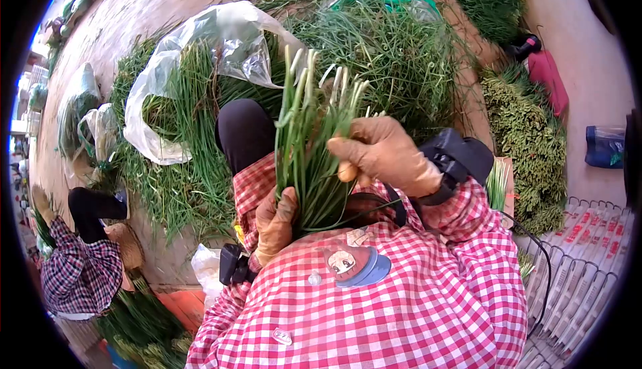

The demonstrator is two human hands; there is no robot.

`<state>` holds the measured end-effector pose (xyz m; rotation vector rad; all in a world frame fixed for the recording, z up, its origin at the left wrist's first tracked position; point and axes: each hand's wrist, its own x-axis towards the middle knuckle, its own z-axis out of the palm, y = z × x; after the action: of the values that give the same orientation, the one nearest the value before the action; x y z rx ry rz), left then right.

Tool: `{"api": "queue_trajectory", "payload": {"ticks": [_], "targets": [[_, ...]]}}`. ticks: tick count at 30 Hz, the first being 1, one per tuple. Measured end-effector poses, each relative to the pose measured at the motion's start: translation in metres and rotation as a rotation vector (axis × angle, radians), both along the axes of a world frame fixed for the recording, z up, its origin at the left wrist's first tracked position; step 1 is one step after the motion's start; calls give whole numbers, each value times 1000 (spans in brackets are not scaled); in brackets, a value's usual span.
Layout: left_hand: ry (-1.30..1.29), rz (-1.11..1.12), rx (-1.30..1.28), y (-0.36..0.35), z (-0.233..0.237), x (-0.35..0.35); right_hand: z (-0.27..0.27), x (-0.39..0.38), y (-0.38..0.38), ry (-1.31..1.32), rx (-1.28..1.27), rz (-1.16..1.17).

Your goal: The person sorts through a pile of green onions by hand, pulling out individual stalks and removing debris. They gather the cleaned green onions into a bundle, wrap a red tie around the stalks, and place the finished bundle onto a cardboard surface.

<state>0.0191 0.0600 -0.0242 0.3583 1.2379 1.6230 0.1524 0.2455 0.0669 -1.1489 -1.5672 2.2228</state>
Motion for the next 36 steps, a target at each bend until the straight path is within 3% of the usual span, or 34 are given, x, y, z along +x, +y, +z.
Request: {"api": "queue_trajectory", "payload": {"ticks": [4,6,8,11,16,18,21,24,32,35,36], "targets": [[-259,69,-82,11,26,0,27,27,35,-100,262,-158],[-233,59,-82,10,28,-1,24,45,63,-107,499,-374],[-236,66,-73,10,21,0,21,65,96,-316,882,-550],[-139,-10,-74,9,19,-1,14,94,127,-1166,1440,-211],[-174,-99,-78,5,3,-1,48,9,38,-579,771,477],[-172,-99,-58,5,1,3,22,-3,32,-367,617,464],[-177,-101,-25,6,14,6,12,-16,21,-133,200,146],[-224,-118,-78,7,20,2,7,-13,27,-108,115,119],[-176,-101,-51,8,-1,-5,28,13,49,-274,340,79],[-153,-98,-81,7,-11,-4,13,23,45,-285,725,107],[-133,-96,-84,8,-13,-4,6,26,49,-281,1003,142]]}}
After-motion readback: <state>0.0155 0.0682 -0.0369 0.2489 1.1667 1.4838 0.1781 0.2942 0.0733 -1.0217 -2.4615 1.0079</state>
